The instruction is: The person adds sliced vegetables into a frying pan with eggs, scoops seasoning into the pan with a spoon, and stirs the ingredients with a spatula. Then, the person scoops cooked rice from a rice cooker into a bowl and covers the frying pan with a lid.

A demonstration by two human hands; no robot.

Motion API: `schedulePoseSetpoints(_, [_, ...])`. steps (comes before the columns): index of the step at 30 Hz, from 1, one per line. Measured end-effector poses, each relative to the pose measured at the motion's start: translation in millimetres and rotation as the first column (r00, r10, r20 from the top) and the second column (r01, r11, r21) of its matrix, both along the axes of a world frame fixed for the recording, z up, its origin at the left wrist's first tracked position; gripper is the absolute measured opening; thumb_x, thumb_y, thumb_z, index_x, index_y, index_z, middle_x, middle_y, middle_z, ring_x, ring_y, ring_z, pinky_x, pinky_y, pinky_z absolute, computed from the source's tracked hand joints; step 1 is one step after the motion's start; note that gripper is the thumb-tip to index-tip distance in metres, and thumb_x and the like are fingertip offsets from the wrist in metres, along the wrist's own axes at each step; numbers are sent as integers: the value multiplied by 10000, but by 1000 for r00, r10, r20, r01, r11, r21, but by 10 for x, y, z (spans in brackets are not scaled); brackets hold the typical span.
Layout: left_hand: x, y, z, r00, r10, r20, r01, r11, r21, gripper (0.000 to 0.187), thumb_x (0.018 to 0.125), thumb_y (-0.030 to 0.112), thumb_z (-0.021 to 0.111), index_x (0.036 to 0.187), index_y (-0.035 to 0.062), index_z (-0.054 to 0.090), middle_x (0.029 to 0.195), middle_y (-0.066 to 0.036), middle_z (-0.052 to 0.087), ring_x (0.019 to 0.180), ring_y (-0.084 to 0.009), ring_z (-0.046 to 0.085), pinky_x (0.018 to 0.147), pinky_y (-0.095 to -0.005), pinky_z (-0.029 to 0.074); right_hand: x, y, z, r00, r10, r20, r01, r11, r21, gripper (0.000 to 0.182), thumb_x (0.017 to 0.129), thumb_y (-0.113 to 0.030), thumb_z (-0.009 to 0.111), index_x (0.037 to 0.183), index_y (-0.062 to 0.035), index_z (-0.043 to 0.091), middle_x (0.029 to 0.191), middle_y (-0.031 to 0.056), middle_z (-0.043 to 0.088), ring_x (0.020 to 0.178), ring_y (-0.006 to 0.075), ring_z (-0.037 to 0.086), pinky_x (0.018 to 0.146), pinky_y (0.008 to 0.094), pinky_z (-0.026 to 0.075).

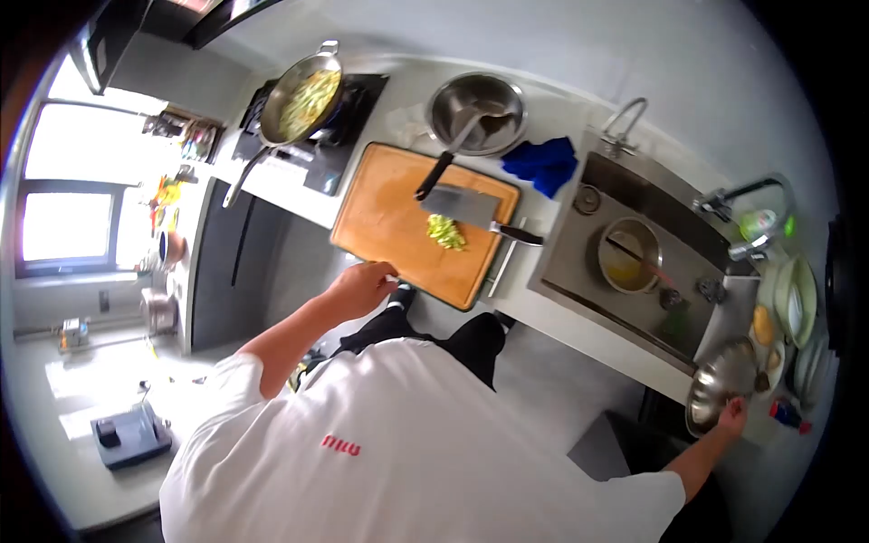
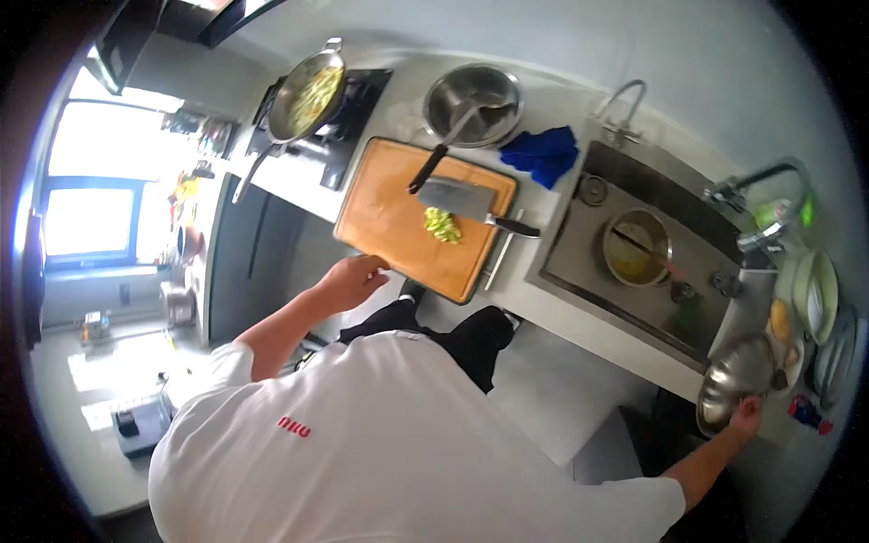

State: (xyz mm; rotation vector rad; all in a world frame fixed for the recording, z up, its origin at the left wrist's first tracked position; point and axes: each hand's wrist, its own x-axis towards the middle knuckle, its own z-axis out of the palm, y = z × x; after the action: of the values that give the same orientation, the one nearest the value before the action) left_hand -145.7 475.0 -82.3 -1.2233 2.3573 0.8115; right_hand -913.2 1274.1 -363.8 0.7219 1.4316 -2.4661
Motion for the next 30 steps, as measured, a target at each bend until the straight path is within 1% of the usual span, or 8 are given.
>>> schedulePoseSetpoints(1, [44,37,-43,1000,-14,-7,14,1000,1,296,1011,250,667,1250,78,704,1052,-142,761,988,-325,735,890,-448,569,14,68,24,996,49,-75,-40,992,116,206,1088,-110,573,1242,25,595,963,127,674,801,233,658,723,327,607])
schedulePoseSetpoints(4, [97,-78,-79,996,-86,-31,86,996,1,287,1015,249,667,1241,79,709,1011,-126,757,963,-315,736,874,-444,571,591,-547,637,998,-17,-53,26,982,187,190,1106,-176,564,1175,-12,632,892,89,640,729,175,612,648,304,570])
schedulePoseSetpoints(7, [153,-258,9,993,-105,-51,104,994,-15,290,1015,243,670,1241,63,704,1002,-121,756,942,-310,738,860,-437,574,1889,-1679,1661,992,-124,-32,126,893,432,176,1099,-209,595,1077,-50,667,859,39,618,651,113,546,553,268,484])
schedulePoseSetpoints(10, [200,-501,139,981,-81,-174,79,997,-18,286,1001,229,667,1227,56,697,1057,-164,741,1006,-357,724,887,-453,569,2949,-2297,2224,992,110,-55,-77,903,422,248,1084,-279,642,936,-80,651,803,15,620,579,81,496,472,225,377])
schedulePoseSetpoints(12, [252,-675,249,969,-92,-229,94,996,-2,288,1004,221,667,1229,44,694,1057,-157,742,986,-347,732,884,-448,574,3362,-2502,2261,984,175,34,-170,866,471,219,1079,-272,652,969,-83,670,804,-5,620,545,71,480,429,237,344])
schedulePoseSetpoints(16, [679,-1136,205,899,-140,-416,137,990,-38,298,1014,208,670,1264,47,684,1024,-140,733,958,-324,726,871,-426,573,4497,-4058,3102,958,281,57,-266,800,537,222,1056,-255,684,1116,-43,712,839,4,625,505,54,437,408,234,313])
schedulePoseSetpoints(22, [1586,-2077,380,810,-203,-549,104,973,-207,271,998,208,691,1224,58,700,983,-123,730,932,-334,724,831,-442,579,5860,-6224,3908,820,573,0,-490,702,517,220,1025,-240,719,1128,-47,729,783,-5,616,473,40,400,408,236,301])
schedulePoseSetpoints(30, [3065,-2796,810,779,-81,-622,-16,989,-149,228,985,188,715,1165,49,722,979,-124,734,884,-335,725,796,-445,585,6836,-9384,4120,419,900,-118,-776,423,468,153,1008,-195,722,975,-47,704,729,-20,579,515,34,406,413,233,256])
